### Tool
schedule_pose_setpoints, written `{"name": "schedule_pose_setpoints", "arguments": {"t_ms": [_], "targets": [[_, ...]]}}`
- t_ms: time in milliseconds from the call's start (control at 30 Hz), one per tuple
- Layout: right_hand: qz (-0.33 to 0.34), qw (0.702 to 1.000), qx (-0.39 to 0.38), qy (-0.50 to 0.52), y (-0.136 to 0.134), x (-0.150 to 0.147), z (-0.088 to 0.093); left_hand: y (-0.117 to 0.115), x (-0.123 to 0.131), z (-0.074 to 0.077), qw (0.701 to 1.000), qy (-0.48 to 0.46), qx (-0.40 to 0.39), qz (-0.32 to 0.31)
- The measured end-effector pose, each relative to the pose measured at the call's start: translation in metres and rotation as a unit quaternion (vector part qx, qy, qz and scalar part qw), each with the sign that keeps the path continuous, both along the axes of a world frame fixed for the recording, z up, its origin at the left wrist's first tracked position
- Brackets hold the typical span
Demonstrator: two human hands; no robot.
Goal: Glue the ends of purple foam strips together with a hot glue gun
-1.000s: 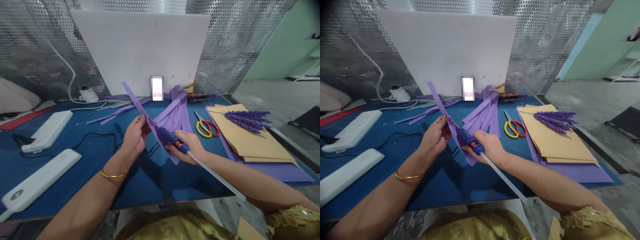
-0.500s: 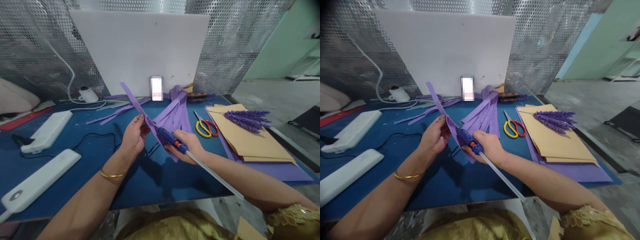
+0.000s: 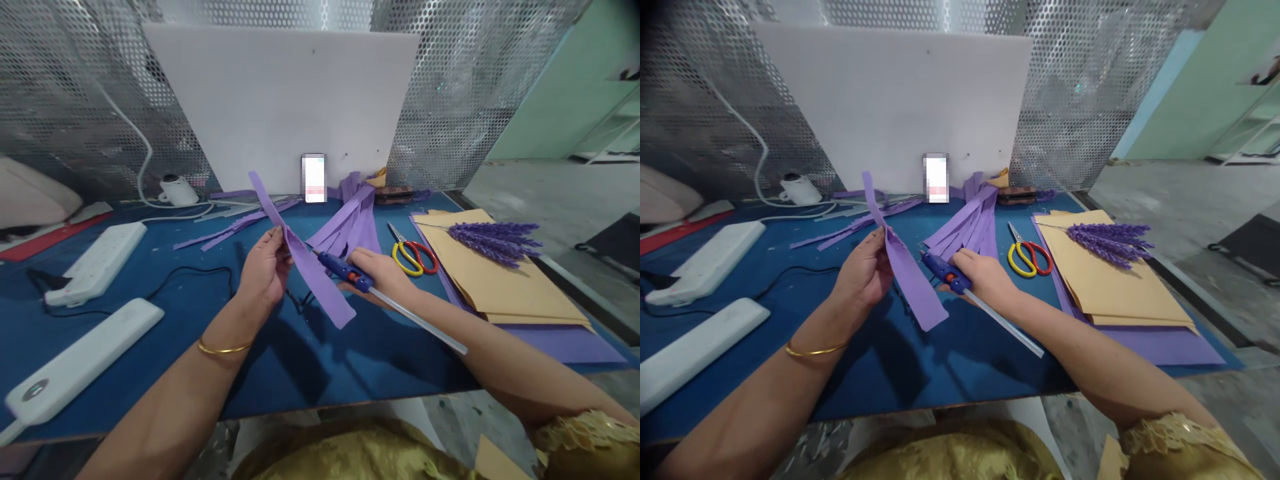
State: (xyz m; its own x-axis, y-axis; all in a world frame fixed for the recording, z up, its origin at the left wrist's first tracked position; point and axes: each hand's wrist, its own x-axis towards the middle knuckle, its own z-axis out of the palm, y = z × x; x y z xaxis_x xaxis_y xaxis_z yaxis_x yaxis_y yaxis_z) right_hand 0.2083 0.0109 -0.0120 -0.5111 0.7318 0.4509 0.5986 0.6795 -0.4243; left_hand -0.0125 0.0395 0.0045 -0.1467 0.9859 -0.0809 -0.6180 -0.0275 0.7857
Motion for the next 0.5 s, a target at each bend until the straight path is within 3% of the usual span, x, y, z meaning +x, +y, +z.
{"name": "schedule_pose_setpoints", "arguments": {"t_ms": [100,300,500], "targets": [[0.025,0.998,-0.031,-0.053,0.007,0.005,0.001,0.002,-0.003,0.003,0.999,-0.020,0.024,0.012],[0.190,0.968,-0.053,-0.152,-0.006,0.003,0.007,0.000,-0.005,0.008,0.999,-0.025,0.026,0.014],[0.235,0.939,-0.073,-0.242,-0.011,0.005,0.013,-0.002,-0.002,0.007,1.000,-0.017,0.022,0.005]]}}
